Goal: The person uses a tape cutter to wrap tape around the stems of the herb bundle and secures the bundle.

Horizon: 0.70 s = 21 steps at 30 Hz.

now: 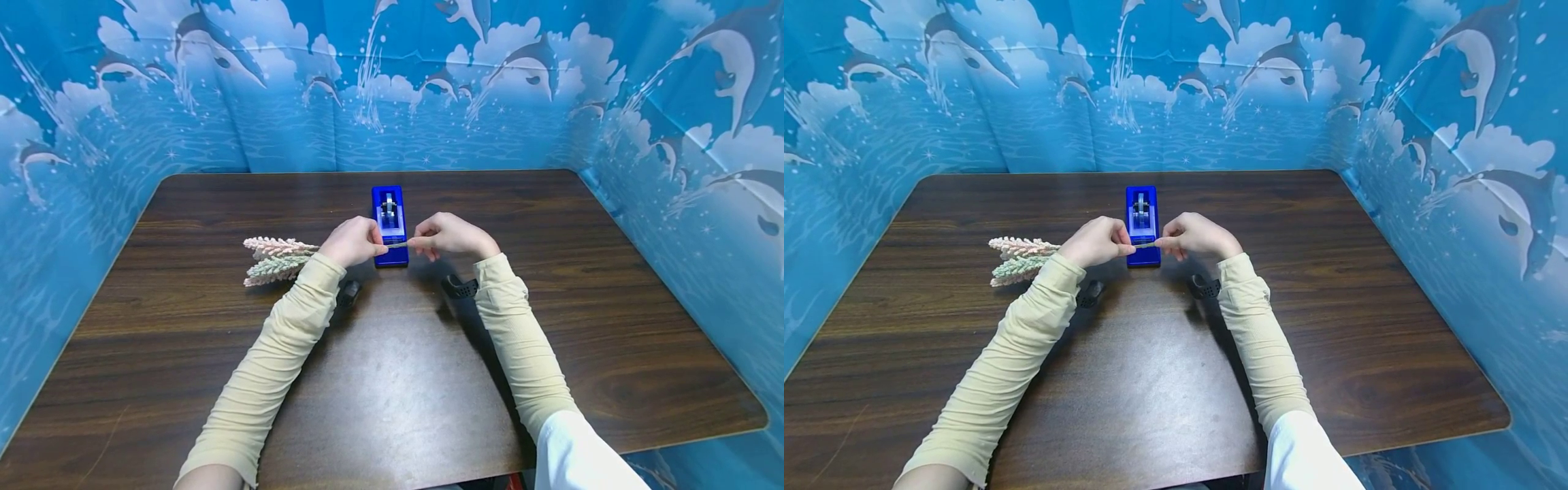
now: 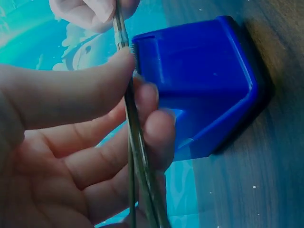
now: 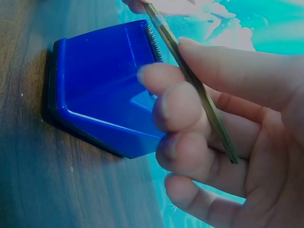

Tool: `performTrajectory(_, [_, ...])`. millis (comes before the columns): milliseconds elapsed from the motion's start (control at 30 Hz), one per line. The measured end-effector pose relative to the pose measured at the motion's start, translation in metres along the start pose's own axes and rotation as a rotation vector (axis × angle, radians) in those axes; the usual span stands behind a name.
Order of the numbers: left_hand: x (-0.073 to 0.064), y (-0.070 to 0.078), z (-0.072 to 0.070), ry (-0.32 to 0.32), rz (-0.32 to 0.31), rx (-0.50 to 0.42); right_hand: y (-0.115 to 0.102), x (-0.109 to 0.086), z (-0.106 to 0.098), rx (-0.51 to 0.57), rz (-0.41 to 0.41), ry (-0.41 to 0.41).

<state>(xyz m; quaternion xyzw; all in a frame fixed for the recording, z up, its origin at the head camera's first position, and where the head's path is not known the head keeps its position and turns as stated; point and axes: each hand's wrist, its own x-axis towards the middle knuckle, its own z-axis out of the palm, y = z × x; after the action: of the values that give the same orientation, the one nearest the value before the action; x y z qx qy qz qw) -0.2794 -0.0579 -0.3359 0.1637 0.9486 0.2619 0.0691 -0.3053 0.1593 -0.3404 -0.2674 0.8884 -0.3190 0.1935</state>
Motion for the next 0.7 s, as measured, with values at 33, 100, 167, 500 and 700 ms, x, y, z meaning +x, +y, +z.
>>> performTrajectory(33, [0.0001, -0.0001, 0.0004, -0.003, 0.004, 0.004, 0.0, 0.0003, 0.0, 0.002, -0.001, -0.005])
performTrajectory(100, [0.0003, -0.0006, 0.0009, -0.011, 0.013, 0.003, 0.0002, 0.0008, 0.0001, 0.008, 0.002, -0.018])
performTrajectory(167, [0.0004, -0.0013, 0.0008, -0.015, 0.026, 0.0, 0.0003, 0.0012, 0.0, 0.022, 0.012, -0.031])
performTrajectory(500, [-0.0004, -0.0033, -0.0047, -0.219, 0.001, -0.085, 0.0004, -0.0013, -0.0033, 0.092, 0.056, -0.217])
performTrajectory(700, [-0.0021, -0.0027, -0.0045, -0.385, 0.008, -0.136, -0.0001, -0.0023, -0.0028, 0.065, 0.053, -0.339])
